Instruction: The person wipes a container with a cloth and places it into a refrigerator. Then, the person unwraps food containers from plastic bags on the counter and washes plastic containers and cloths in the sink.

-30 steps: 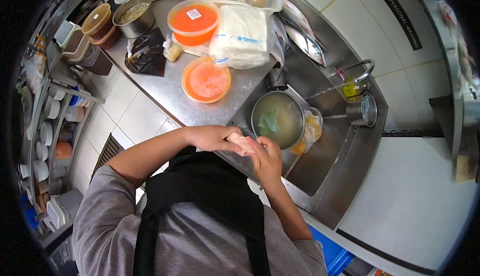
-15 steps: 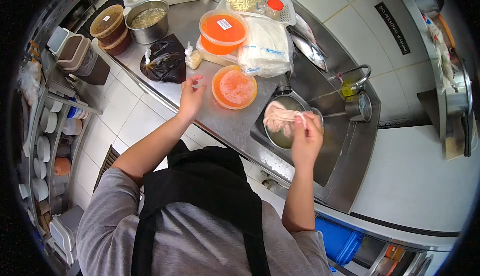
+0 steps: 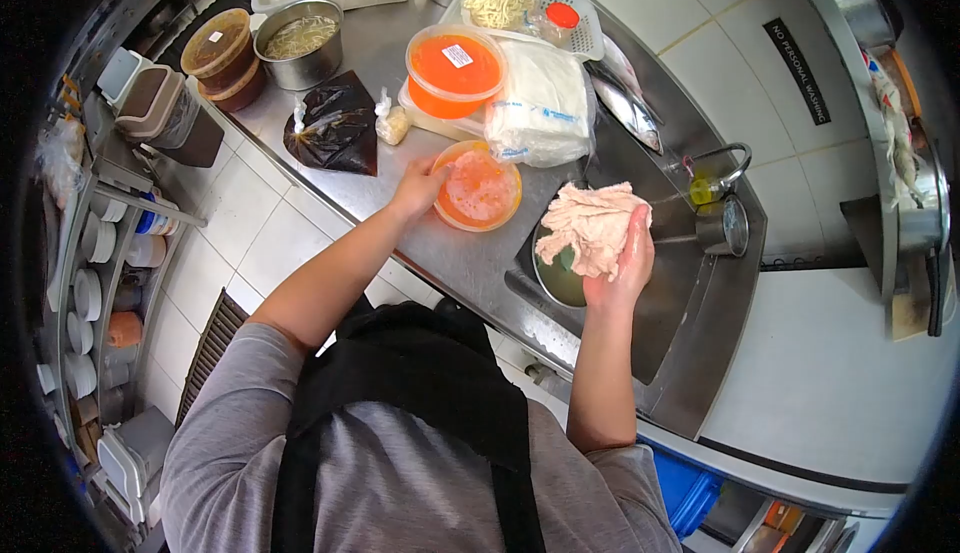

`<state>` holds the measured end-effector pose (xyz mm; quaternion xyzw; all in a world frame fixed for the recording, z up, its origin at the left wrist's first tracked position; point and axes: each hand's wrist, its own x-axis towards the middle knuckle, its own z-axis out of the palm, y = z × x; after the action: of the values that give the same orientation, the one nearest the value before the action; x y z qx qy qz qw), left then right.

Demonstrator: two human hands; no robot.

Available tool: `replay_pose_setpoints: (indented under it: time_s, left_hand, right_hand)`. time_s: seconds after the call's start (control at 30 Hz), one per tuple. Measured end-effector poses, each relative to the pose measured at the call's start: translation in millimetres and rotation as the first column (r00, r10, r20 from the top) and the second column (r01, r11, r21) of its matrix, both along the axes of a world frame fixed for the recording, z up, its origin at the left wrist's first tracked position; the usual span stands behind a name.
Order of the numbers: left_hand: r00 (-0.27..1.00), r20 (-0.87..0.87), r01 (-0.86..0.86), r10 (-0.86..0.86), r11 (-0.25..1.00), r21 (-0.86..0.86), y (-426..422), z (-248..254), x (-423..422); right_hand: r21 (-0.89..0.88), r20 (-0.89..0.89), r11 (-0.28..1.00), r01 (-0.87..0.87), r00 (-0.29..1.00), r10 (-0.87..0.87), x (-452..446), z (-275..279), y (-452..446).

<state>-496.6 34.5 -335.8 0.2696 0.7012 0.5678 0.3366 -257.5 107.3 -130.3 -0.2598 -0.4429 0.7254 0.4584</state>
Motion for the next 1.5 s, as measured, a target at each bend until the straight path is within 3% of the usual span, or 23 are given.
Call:
replay_pose_setpoints:
  time_s: [0.03,0.07,0.13,0.23,0.3,0.33,0.37,0.43,0.57,0.63,0.73,0.83,0.9,0.97,1.0,1.03,1.1,1.13,1.2,1.23,1.3,1.43,1.5]
  left_hand:
    - [0.946,0.304,0.082,-0.11,0.991,0.103,3.6,-1.0,-1.4]
    - [0.948,0.301,0.077,-0.104,0.992,0.102,4.1,-2.9,-0.2]
    - [0.817,0.557,0.023,-0.151,0.973,0.23,-5.3,17.5,9.6]
    - [0.856,0.507,-0.031,-0.101,0.969,0.245,-7.5,25.5,13.8]
    - [0.871,0.486,-0.048,-0.078,0.969,0.242,-6.2,27.2,15.7]
    - [0.883,0.465,-0.066,-0.057,0.968,0.243,-6.2,26.3,17.5]
    - [0.883,0.466,-0.064,-0.054,0.97,0.234,-6.1,21.2,16.0]
    - [0.846,0.533,-0.085,-0.011,0.984,0.156,-4.9,14.1,8.7]
    - [0.888,0.454,0.004,-0.076,0.988,0.157,-8.4,33.7,6.7]
    - [0.955,0.295,-0.075,0.036,0.99,0.122,-5.1,26.7,10.1]
    - [0.973,0.198,-0.134,0.118,0.988,0.072,-1.9,22.3,13.7]
    - [0.956,0.243,-0.184,0.163,0.981,0.064,-0.5,21.0,16.1]
    - [0.943,0.3,-0.164,0.145,0.986,0.037,-5.3,39.6,17.1]
    - [0.926,0.355,-0.142,0.128,0.99,0.013,-8.1,46.6,19.5]
    - [0.928,0.362,-0.119,0.087,0.991,0.068,-8.2,46.1,18.6]
    - [0.929,0.366,-0.097,0.046,0.988,0.123,-7.9,44.9,17.0]
    - [0.901,0.434,-0.057,-0.003,0.991,0.125,-6.4,41.1,12.6]
    - [0.863,0.503,-0.016,-0.049,0.992,0.124,-7.5,38.4,11.8]
    - [0.863,0.497,0.03,-0.094,0.99,0.136,-10.3,41.2,11.5]
    - [0.863,0.486,0.073,-0.139,0.985,0.154,-10.8,44.3,10.2]
    - [0.855,0.491,0.101,-0.167,0.982,0.157,-13.9,48.8,8.3]
    - [0.894,0.405,0.144,-0.19,0.979,0.143,-26.4,72.3,14.7]
    - [0.873,0.437,0.14,-0.214,0.971,0.196,-30.8,76.7,18.7]
  right_hand:
    - [0.0,-0.003,1.0,-0.006,1.0,0.006,2.4,-6.9,5.1]
    - [-0.046,-0.031,0.999,-0.019,0.999,0.017,4.0,-12.6,9.6]
    - [-0.087,-0.019,0.996,0.019,1.0,-0.021,2.3,-17.4,10.8]
    - [0.088,0.167,0.996,0.019,0.985,-0.034,-12.2,-47.3,8.3]
    - [0.325,0.514,0.922,-0.209,0.858,0.013,-38.0,-73.8,-2.8]
    - [0.627,0.601,0.672,-0.394,0.794,-0.095,-57.1,-90.9,-5.5]
    - [0.773,0.627,0.3,-0.559,0.743,-0.235,-76.6,-107.8,-8.2]
    - [0.676,0.713,0.073,-0.734,0.625,-0.319,-104.0,-128.3,-18.8]
    - [0.561,0.806,0.144,-0.815,0.499,-0.317,-109.4,-112.0,17.6]
    - [0.452,0.845,0.273,-0.849,0.309,-0.437,-105.0,-108.5,24.5]
    - [0.485,0.754,0.299,-0.822,0.221,-0.618,-79.6,-109.6,5.9]
    - [0.517,0.658,0.181,-0.837,0.253,-0.709,-60.7,-129.3,-26.7]
    - [0.564,0.691,0.165,-0.809,0.353,-0.631,-66.9,-129.7,-39.5]
    - [0.392,0.895,0.286,-0.874,0.291,-0.339,-78.5,-99.4,-41.1]
    - [0.483,0.812,0.353,-0.801,0.257,-0.524,-77.6,-113.4,-31.1]
    - [0.485,0.811,0.354,-0.8,0.259,-0.525,-74.6,-118.8,-18.3]
    - [0.648,0.747,0.56,-0.516,0.289,-0.598,-67.3,-128.7,9.9]
    - [0.645,0.75,0.563,-0.517,0.288,-0.595,-66.8,-152.3,20.8]
    - [0.505,0.739,0.845,-0.177,0.595,-0.317,-65.2,-189.8,34.1]
    - [0.503,0.739,0.846,-0.175,0.594,-0.317,-62.3,-193.1,37.9]
    - [0.205,0.721,0.945,-0.254,0.692,0.03,-56.5,-195.3,41.0]
    - [0.111,0.628,0.956,-0.273,0.764,0.146,-52.9,-177.8,33.4]
    - [-0.09,0.491,0.958,-0.272,0.825,0.28,-50.6,-149.9,17.2]
